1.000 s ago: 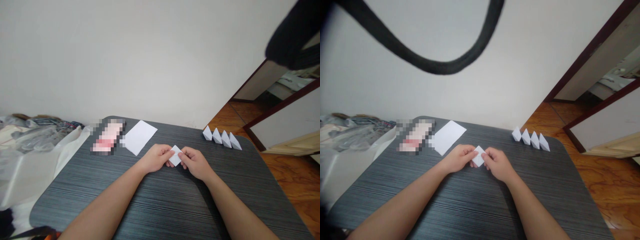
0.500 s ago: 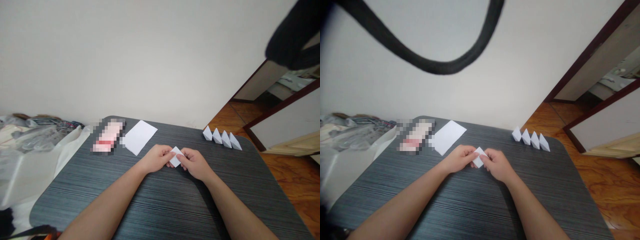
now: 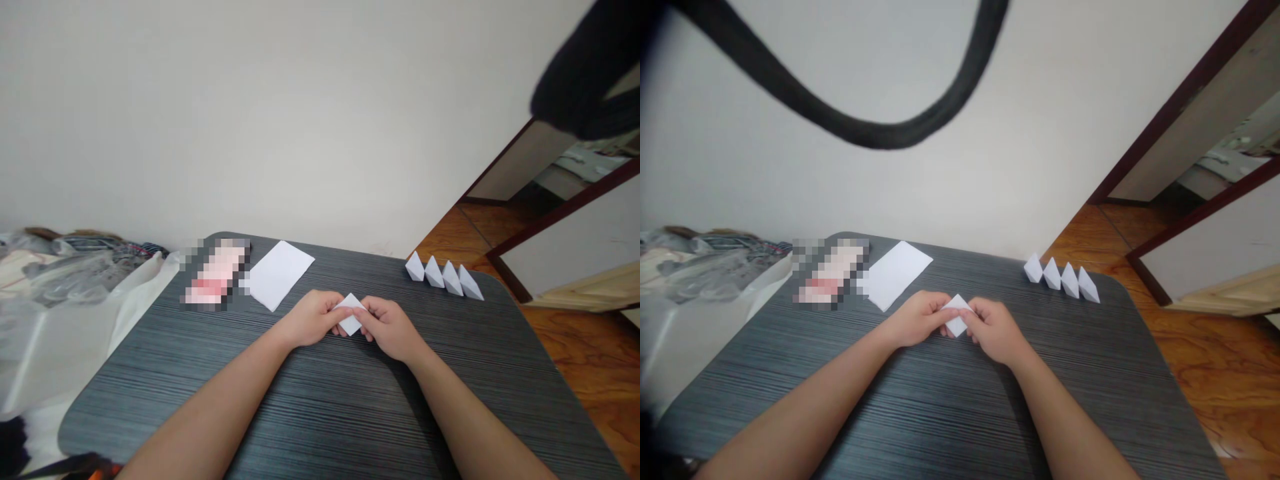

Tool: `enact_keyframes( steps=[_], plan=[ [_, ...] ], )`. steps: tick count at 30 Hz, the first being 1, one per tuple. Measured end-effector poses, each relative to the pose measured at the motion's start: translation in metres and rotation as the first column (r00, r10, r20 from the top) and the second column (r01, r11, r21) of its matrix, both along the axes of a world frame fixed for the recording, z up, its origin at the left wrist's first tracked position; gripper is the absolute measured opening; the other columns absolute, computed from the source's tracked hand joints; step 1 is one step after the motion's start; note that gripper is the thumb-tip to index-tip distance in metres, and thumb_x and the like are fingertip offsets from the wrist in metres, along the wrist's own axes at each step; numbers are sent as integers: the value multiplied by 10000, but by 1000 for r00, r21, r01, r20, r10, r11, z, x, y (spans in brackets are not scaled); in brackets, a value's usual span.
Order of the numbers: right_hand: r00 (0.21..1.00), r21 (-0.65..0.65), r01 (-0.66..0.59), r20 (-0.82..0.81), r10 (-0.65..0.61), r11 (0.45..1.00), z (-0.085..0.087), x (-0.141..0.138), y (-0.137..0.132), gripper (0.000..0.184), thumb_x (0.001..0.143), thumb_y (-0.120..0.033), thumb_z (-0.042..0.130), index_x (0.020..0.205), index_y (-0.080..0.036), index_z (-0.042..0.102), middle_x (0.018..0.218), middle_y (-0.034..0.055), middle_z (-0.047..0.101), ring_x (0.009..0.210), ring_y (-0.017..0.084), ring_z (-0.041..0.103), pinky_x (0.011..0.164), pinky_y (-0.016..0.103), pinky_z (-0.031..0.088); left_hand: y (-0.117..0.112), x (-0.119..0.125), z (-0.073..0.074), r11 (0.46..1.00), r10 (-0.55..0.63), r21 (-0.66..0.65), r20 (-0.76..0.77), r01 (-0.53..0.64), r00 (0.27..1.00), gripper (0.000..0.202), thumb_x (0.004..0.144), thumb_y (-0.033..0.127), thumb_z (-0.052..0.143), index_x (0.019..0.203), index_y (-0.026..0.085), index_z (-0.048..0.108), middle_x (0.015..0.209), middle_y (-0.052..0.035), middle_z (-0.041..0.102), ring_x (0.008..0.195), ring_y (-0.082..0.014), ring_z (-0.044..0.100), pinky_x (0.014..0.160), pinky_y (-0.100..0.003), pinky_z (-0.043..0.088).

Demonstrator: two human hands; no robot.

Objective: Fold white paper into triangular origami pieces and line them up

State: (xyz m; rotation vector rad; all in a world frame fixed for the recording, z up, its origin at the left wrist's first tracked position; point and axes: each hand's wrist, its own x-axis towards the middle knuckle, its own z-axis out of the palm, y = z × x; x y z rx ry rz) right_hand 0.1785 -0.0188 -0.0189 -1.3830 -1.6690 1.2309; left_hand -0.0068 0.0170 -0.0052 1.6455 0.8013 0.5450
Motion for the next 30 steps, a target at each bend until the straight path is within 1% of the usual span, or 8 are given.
enact_keyframes(
  steps=[4, 7, 12, 16, 18, 21, 25, 30],
  plan=[
    [1000, -9, 8, -6, -8, 1000, -1, 0, 0, 239, 868, -336, 495, 683, -185, 515, 521, -39, 523, 450, 97, 487, 449, 203, 372, 0, 0, 0, 998, 3, 62, -34, -1, 999, 348, 881, 412, 431, 739, 133, 584, 654, -31, 649, 584, -124, 615, 554, -211, 471],
    [1000, -7, 0, -6, 0, 1000, 0, -1, 0, 241, 869, -336, 494, 685, -183, 523, 528, -37, 526, 454, 97, 491, 456, 206, 377, -1, -1, 1, 997, 9, 76, -49, -5, 999, 349, 889, 404, 417, 737, 134, 578, 647, -27, 643, 584, -125, 618, 547, -211, 470],
    [1000, -1, 3, -7, -3, 1000, 1, -1, -1, 258, 868, -363, 499, 684, -183, 527, 523, -35, 528, 451, 99, 492, 453, 207, 377, -1, -1, 0, 998, 29, 61, -35, -26, 999, 334, 881, 392, 437, 719, 133, 570, 632, -24, 634, 575, -122, 613, 533, -204, 460],
    [998, 31, 68, -1, -68, 997, -3, 4, 0, 281, 879, -385, 483, 688, -185, 531, 505, -38, 514, 438, 98, 475, 460, 211, 373, 0, 0, -4, 999, 37, -6, 37, -37, 999, 230, 824, 354, 550, 854, 129, 590, 682, -27, 650, 592, -123, 616, 549, -210, 468],
    [995, 43, 103, 1, -103, 994, -5, 7, 1, 296, 879, -396, 482, 677, -185, 526, 503, -36, 517, 432, 97, 464, 466, 215, 371, 0, 0, -5, 999, 45, -25, 60, -43, 997, 218, 828, 336, 545, 860, 125, 589, 670, -28, 648, 581, -119, 612, 551, -212, 471],
    [993, 40, 121, -1, -121, 992, -6, 9, 2, 308, 876, -412, 482, 672, -186, 526, 503, -31, 522, 429, 100, 460, 460, 219, 369, 1, 0, -4, 999, 51, -8, 53, -51, 997, 265, 866, 347, 479, 784, 122, 594, 649, -34, 647, 567, -113, 602, 559, -217, 477],
    [994, 37, 108, 1, -109, 993, -5, 8, 2, 318, 877, -425, 477, 670, -187, 524, 496, -31, 517, 429, 105, 465, 454, 221, 369, 1, 0, -3, 999, 47, 11, 17, -47, 999, 350, 890, 383, 420, 755, 118, 605, 649, -46, 653, 561, -115, 599, 573, -231, 490],
    [994, 41, 107, 1, -107, 993, -5, 7, 2, 314, 876, -421, 481, 671, -187, 519, 517, -28, 529, 434, 101, 470, 463, 220, 376, 1, -1, -3, 999, 45, -30, 27, -45, 999, 380, 895, 400, 402, 747, 112, 600, 642, -56, 659, 552, -120, 603, 566, -240, 496]
  ],
)
